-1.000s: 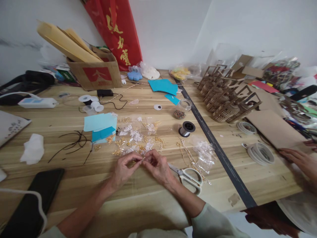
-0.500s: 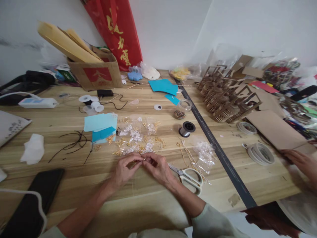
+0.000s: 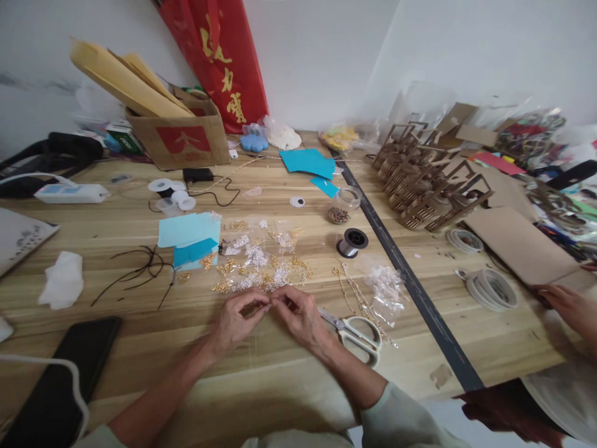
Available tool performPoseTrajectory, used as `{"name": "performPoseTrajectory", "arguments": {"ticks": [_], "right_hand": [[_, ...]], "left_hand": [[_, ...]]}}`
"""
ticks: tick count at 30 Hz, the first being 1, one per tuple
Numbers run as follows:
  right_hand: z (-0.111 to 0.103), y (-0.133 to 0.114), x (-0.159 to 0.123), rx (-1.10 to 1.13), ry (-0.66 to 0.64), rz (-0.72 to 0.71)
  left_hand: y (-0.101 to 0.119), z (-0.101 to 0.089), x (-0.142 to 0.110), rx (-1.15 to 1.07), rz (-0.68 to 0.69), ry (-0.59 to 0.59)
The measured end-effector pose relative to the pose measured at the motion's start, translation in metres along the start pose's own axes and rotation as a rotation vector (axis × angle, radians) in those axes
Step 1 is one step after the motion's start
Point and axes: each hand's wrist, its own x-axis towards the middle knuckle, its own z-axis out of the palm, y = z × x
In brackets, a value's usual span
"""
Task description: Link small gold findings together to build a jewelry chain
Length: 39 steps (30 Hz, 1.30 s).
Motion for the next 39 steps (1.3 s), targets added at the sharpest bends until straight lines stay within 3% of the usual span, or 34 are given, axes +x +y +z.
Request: {"name": "performPoseTrajectory", "arguments": {"ticks": [7, 12, 20, 33, 39], "right_hand": [[0.0, 0.003, 0.001, 0.133, 0.004, 0.099], [0.0, 0.002, 0.001, 0.2, 0.003, 0.12], [-0.002, 0.002, 0.002, 0.209, -0.022, 0.117], [0.0, 0.004, 0.0, 0.163, -0.108, 0.107], [0.001, 0.001, -0.001, 0.104, -0.109, 0.072]], "left_hand": [[0.0, -0.005, 0.003, -0.222, -0.254, -0.088], [-0.001, -0.007, 0.005, -0.327, -0.339, -0.149], [0.008, -0.014, 0.008, -0.373, -0.342, -0.243], [0.008, -0.019, 0.01, -0.172, -0.268, -0.202], [0.008, -0.018, 0.009, -0.264, -0.34, -0.204]]}}
